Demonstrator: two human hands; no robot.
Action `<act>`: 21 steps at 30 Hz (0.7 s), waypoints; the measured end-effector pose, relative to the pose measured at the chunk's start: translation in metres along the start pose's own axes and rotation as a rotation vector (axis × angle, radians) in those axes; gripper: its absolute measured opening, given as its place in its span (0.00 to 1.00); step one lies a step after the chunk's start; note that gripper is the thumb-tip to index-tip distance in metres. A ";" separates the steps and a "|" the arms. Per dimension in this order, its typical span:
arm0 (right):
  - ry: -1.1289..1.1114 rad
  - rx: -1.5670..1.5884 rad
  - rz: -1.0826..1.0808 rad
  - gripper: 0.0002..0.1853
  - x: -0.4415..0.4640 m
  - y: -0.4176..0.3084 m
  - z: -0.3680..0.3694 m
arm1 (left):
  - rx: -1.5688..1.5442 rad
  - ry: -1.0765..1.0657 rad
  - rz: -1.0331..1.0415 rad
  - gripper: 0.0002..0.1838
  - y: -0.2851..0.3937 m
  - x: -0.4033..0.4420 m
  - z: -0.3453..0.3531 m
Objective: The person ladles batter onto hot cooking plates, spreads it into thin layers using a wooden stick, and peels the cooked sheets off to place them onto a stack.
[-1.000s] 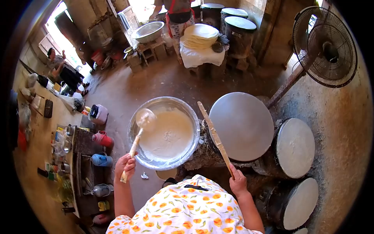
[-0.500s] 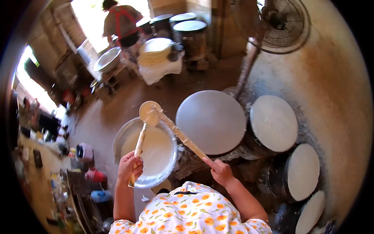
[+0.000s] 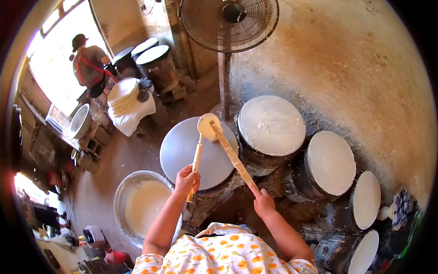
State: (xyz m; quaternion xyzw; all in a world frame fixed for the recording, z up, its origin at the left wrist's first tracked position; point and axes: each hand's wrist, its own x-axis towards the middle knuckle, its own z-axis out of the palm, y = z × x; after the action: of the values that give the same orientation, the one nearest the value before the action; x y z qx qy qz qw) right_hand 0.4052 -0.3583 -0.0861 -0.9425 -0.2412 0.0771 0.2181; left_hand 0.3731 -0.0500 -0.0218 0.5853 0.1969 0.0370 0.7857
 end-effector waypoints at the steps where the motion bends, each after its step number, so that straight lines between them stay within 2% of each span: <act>1: -0.033 -0.032 0.059 0.39 -0.003 0.003 0.003 | 0.023 -0.029 0.009 0.06 -0.007 0.008 -0.001; 2: -0.030 -0.033 0.072 0.39 -0.009 0.005 0.003 | 0.166 0.013 -0.006 0.13 -0.013 0.012 -0.004; 3: -0.065 -0.039 0.113 0.39 -0.010 0.004 0.005 | 0.170 0.003 -0.005 0.13 -0.025 0.022 -0.014; 5: -0.102 -0.045 0.159 0.38 -0.016 0.003 0.006 | 1.049 0.153 0.489 0.25 -0.045 0.038 -0.039; 6: -0.075 -0.012 0.154 0.38 -0.017 0.001 0.007 | 1.267 0.114 0.481 0.26 -0.028 0.034 -0.045; 7: -0.047 0.021 0.150 0.38 -0.017 -0.002 0.006 | 1.269 0.110 0.485 0.26 -0.013 0.033 -0.048; 9: -0.008 0.055 0.153 0.36 -0.016 -0.004 0.005 | 1.571 0.100 0.377 0.25 0.015 0.032 -0.051; 11: 0.096 0.203 0.086 0.34 -0.018 0.001 0.012 | 1.729 0.100 0.292 0.25 0.049 0.030 -0.050; 12: 0.095 0.201 0.087 0.34 -0.021 0.001 0.013 | 1.798 0.120 0.321 0.25 0.062 0.031 -0.052; 15: 0.125 0.221 0.048 0.32 -0.023 -0.004 0.011 | 1.762 0.249 0.568 0.26 0.090 0.029 -0.065; 17: 0.155 0.300 0.059 0.32 -0.023 -0.009 0.010 | 1.575 0.317 0.611 0.26 0.121 0.013 -0.051; 18: 0.150 0.297 0.056 0.32 -0.024 -0.011 0.011 | 1.393 0.369 0.698 0.27 0.125 0.011 -0.050; 19: 0.184 0.325 0.048 0.32 -0.025 -0.013 0.012 | 1.389 0.374 0.694 0.27 0.121 0.013 -0.053; 21: 0.215 0.349 0.029 0.32 -0.022 -0.014 0.015 | 0.847 0.354 0.789 0.26 0.111 0.017 -0.059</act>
State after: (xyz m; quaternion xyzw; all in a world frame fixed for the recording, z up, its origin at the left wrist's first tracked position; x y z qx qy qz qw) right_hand 0.3762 -0.3522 -0.0925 -0.8965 -0.1859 0.0200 0.4016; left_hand 0.3872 0.0427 0.0635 0.8609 0.0903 0.3407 0.3669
